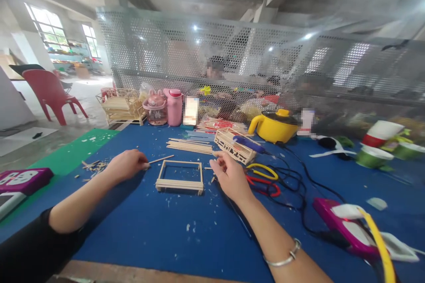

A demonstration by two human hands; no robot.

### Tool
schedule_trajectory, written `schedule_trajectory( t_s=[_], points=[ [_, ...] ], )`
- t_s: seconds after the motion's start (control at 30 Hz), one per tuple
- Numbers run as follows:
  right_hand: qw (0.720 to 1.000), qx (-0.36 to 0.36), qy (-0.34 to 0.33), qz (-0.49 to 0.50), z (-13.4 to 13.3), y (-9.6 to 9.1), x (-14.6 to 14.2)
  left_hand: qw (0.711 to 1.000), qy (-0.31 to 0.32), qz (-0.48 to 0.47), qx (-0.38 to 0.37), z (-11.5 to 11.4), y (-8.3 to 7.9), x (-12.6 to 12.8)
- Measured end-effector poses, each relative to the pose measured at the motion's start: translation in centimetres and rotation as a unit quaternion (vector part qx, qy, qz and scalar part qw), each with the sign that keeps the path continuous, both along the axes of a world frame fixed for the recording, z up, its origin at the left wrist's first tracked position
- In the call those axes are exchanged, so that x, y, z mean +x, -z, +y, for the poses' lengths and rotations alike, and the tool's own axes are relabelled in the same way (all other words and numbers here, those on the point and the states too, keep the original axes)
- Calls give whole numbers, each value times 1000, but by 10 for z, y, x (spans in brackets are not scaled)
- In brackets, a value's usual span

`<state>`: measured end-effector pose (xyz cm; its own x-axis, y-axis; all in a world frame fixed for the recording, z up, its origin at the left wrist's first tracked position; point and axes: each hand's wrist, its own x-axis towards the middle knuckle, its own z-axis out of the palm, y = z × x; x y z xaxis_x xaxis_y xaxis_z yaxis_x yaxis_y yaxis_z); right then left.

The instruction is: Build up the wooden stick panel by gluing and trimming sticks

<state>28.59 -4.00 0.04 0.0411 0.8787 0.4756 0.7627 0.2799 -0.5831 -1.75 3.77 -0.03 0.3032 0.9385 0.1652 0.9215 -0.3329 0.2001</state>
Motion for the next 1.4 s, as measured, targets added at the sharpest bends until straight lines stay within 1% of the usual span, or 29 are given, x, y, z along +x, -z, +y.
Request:
schedule_trajectory(
  t_s=[0.07,0.1,0.17,0.23,0.27,0.33,0.4,0.47,0.53,0.67,0.73,0.77,0.83,0.9,0.93,1.0,1.07,1.17,1.4],
  points=[
    [1000,3,-2,-8,0,1,-3,1000,-1,3,-25,5,6,-2],
    [1000,7,-3,-13,0,1,-4,1000,-5,0,-26,5,6,-1],
    [999,21,-6,-23,-2,-1,-5,1000,-15,-15,-8,0,1,3],
    [998,41,-16,-37,-5,-4,-5,999,-7,-38,21,-9,-9,10],
    [997,50,-28,-47,-7,-6,-5,998,13,-52,35,-16,-14,14],
    [993,57,-70,-74,-12,-11,-6,992,99,-74,33,-31,-22,25],
    [985,46,-124,-107,-18,-15,-8,980,179,-91,17,-47,-24,37],
    [977,28,-164,-136,-22,-17,-11,969,220,-112,8,-59,-22,48],
    [972,16,-179,-152,-24,-17,-13,963,231,-138,2,-64,-18,55],
    [970,7,-178,-163,-21,-15,-14,956,215,-200,-26,-61,-13,57],
    [971,7,-174,-165,-17,-13,-14,951,187,-242,-50,-55,-12,52],
    [972,9,-169,-165,-14,-11,-15,948,160,-267,-63,-51,-11,48],
    [974,10,-158,-164,-10,-8,-18,939,82,-320,-99,-41,-9,39],
    [974,5,-156,-164,-7,-4,-22,919,8,-360,-159,-33,-7,31],
    [974,0,-157,-166,-6,-3,-24,907,-17,-373,-196,-30,-6,28],
    [972,-9,-161,-169,-4,-2,-27,880,-45,-393,-263,-27,-3,25],
    [971,-16,-162,-172,-4,-1,-29,857,-54,-411,-306,-28,-2,26],
    [971,-26,-161,-176,-3,-1,-31,835,-53,-433,-336,-32,0,29],
    [971,-44,-152,-179,-5,-1,-37,829,2,-440,-346,-34,7,31]
  ],
)
